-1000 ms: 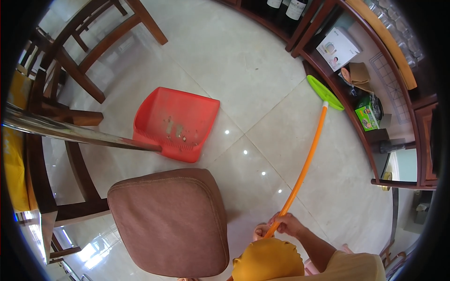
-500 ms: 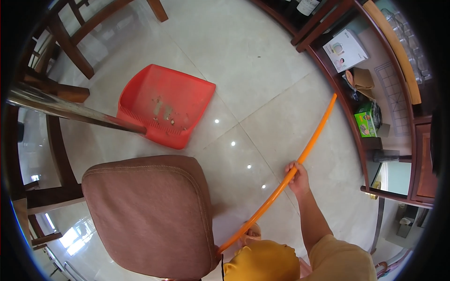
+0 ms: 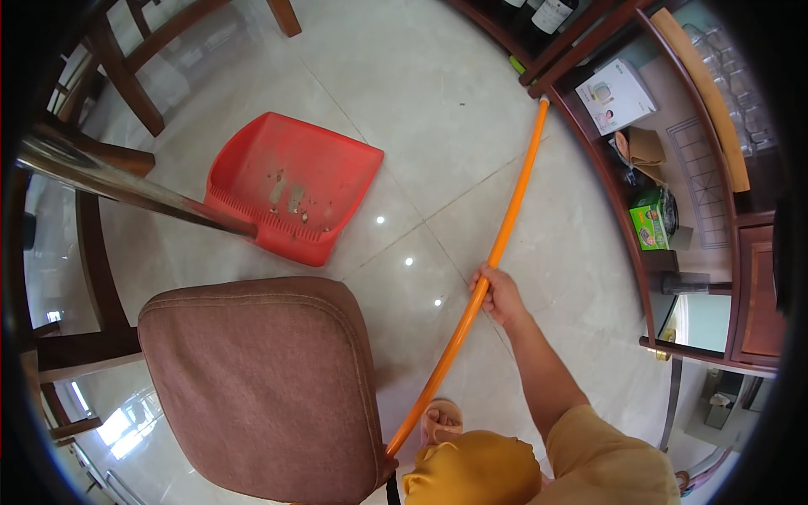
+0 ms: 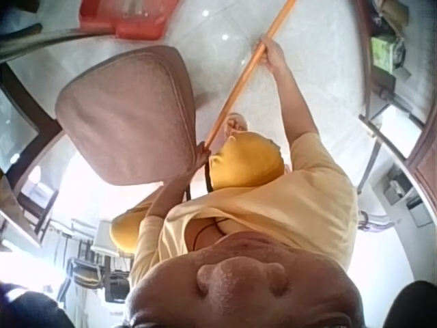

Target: The person is sweeping the floor using a broom and a dustpan in a living room area.

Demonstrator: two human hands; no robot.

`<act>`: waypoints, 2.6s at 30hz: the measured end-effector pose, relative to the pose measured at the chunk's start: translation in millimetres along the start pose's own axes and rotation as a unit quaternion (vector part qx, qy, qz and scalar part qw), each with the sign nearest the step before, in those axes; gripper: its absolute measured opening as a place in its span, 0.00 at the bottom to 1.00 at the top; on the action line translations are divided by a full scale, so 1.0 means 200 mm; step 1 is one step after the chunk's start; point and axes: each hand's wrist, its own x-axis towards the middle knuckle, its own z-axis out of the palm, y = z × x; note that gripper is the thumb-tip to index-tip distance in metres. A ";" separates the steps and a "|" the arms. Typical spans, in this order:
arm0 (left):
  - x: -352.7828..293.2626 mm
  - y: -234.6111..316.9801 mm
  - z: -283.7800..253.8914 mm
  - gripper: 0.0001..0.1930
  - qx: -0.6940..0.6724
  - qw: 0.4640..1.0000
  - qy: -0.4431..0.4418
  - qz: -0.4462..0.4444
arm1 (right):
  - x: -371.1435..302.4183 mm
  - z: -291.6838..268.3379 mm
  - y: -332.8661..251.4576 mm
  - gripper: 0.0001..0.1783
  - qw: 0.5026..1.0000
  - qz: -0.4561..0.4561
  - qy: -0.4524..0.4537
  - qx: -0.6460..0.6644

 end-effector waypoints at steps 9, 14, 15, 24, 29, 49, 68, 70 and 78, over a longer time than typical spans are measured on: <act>0.06 0.22 -0.02 0.16 -0.056 0.998 -0.004 0.010 | -0.26 -0.12 0.22 0.14 0.997 0.046 0.041 0.040; 0.11 0.49 -0.15 0.16 -0.043 0.997 0.022 0.057 | -0.47 -0.10 0.37 0.12 0.995 0.100 0.030 -0.009; 0.10 0.51 -0.17 0.16 -0.042 0.997 0.022 0.060 | -0.48 -0.10 0.38 0.11 0.992 0.127 0.000 -0.015; -0.09 0.41 -0.46 0.16 -0.031 0.999 -0.011 0.030 | -0.23 -0.15 0.16 0.10 0.985 -0.089 0.058 0.135; -0.36 0.17 -0.70 0.16 -0.038 0.996 -0.066 -0.042 | -0.13 -0.08 -0.01 0.09 0.987 -0.099 0.075 0.099; -0.83 -0.51 -0.90 0.15 0.070 0.939 -0.281 -0.185 | -0.38 0.11 0.17 0.11 0.996 -0.015 -0.069 0.062; -0.48 0.01 -0.90 0.16 0.122 0.977 -0.156 -0.076 | -0.10 -0.11 0.09 0.08 0.987 -0.075 0.015 0.138; -0.39 0.12 -0.83 0.16 0.112 0.984 -0.124 -0.059 | 0.00 -0.15 -0.02 0.08 0.981 -0.115 0.057 0.143; 0.01 0.51 -0.56 0.18 0.087 0.996 0.002 -0.015 | 0.44 -0.27 -0.43 0.12 0.974 -0.209 0.086 -0.005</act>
